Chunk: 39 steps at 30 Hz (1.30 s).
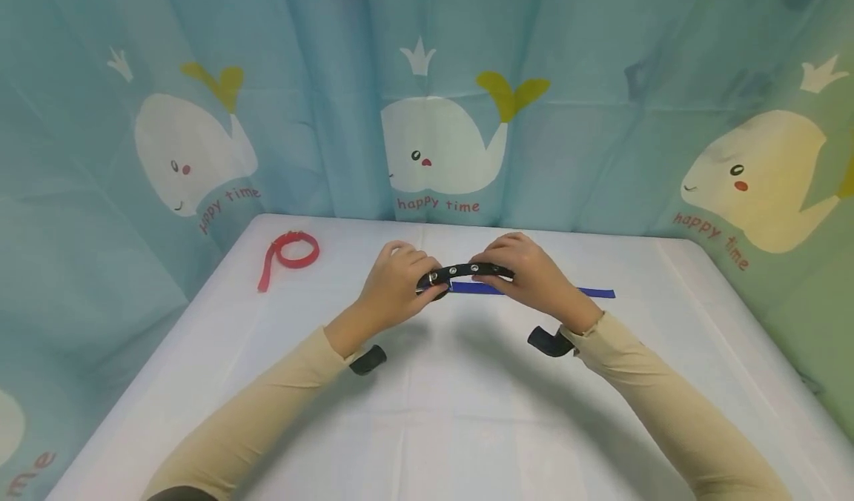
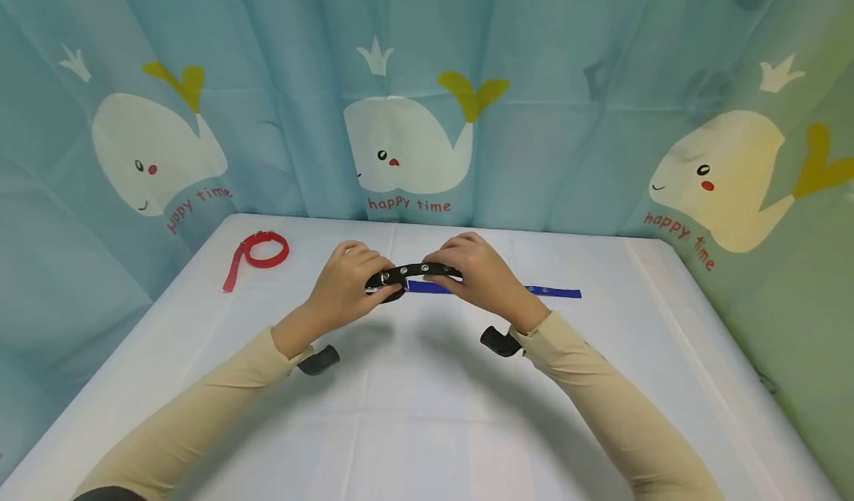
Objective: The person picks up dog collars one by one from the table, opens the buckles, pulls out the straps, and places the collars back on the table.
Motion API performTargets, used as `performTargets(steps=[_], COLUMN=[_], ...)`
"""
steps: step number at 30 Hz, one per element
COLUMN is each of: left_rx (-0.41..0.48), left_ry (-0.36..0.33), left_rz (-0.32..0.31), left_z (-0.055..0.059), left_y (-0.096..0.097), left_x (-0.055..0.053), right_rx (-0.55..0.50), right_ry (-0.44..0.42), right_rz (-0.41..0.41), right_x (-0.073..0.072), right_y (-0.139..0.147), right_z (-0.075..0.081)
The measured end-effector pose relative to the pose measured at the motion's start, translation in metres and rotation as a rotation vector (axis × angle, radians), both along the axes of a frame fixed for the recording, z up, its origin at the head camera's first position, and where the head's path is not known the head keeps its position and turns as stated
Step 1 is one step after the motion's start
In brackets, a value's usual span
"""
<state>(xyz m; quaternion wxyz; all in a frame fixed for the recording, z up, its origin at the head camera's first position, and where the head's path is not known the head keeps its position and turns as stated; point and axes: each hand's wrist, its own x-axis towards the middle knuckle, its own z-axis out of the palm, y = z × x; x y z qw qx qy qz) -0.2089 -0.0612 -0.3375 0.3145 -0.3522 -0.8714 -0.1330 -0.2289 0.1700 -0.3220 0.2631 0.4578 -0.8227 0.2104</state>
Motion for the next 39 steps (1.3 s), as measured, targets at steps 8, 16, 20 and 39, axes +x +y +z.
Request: performTargets(steps=[8,16,20,39], left_rx=[0.008,0.038,0.036,-0.175], left_ry=[0.045,0.003,0.009,-0.013], left_rz=[-0.054,-0.053,-0.071,0.083], left_z=[0.001,0.000,-0.001,0.006], left_y=[0.005,-0.003,-0.001,0.005], left_x=[-0.001,0.002,0.001,0.003], right_rx=[0.078,0.059,0.053,0.205], right_ry=[0.036,0.079,0.079,0.164], right_rz=[0.063,0.039,0.061,0.029], right_x=[-0.001,-0.001,0.001,0.004], right_y=[-0.013,-0.007,-0.010,-0.010], right_z=[0.000,-0.001,-0.003,-0.001])
